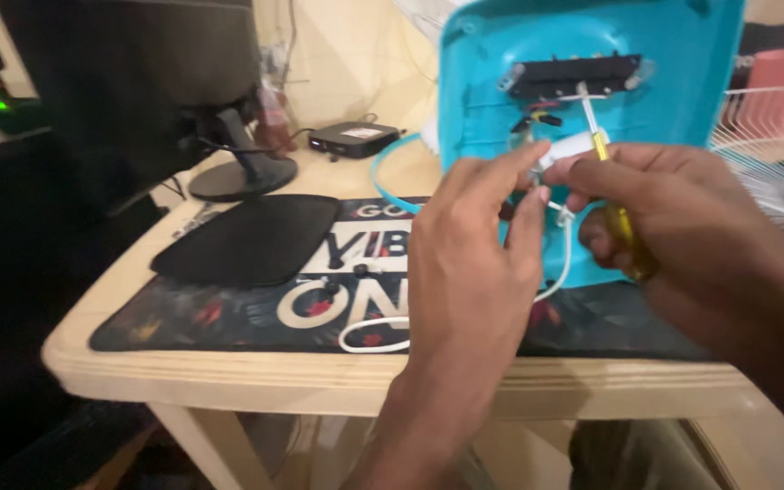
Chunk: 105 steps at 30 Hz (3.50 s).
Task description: The person removes the back cover of a blue table fan using a screwdriver, then unscrews and detaches the internal switch assembly and power cord. The fan is placed on a desk with a mousepad, and the removed parts are set aside.
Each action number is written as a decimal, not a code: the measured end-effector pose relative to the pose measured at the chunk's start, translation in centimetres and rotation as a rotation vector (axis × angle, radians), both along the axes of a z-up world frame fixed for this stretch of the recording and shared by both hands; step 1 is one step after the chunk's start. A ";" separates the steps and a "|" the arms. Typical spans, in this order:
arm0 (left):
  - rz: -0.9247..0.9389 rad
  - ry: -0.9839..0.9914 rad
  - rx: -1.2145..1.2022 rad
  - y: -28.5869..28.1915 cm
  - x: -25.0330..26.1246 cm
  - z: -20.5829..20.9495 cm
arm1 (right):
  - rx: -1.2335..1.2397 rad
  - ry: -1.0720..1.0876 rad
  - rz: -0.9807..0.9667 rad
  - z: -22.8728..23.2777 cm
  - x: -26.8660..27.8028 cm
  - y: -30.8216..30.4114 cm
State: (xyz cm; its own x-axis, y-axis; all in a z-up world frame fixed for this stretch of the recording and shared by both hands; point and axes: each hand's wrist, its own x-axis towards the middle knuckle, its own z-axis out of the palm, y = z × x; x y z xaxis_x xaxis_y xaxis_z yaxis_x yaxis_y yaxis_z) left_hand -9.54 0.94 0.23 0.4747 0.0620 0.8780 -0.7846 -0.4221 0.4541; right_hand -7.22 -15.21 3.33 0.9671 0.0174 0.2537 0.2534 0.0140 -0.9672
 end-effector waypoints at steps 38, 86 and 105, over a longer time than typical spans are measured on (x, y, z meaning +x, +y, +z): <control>0.754 0.715 0.210 16.1 -1.7 0.6 | -0.461 0.147 0.097 -1.1 1.0 2.3; -0.271 0.751 -0.442 2.4 4.5 0.5 | -1.027 -0.135 -0.379 -5.0 -0.8 -10.7; -0.218 0.582 -0.522 -0.8 6.8 0.6 | -0.823 -0.498 -0.522 -4.6 0.1 -14.5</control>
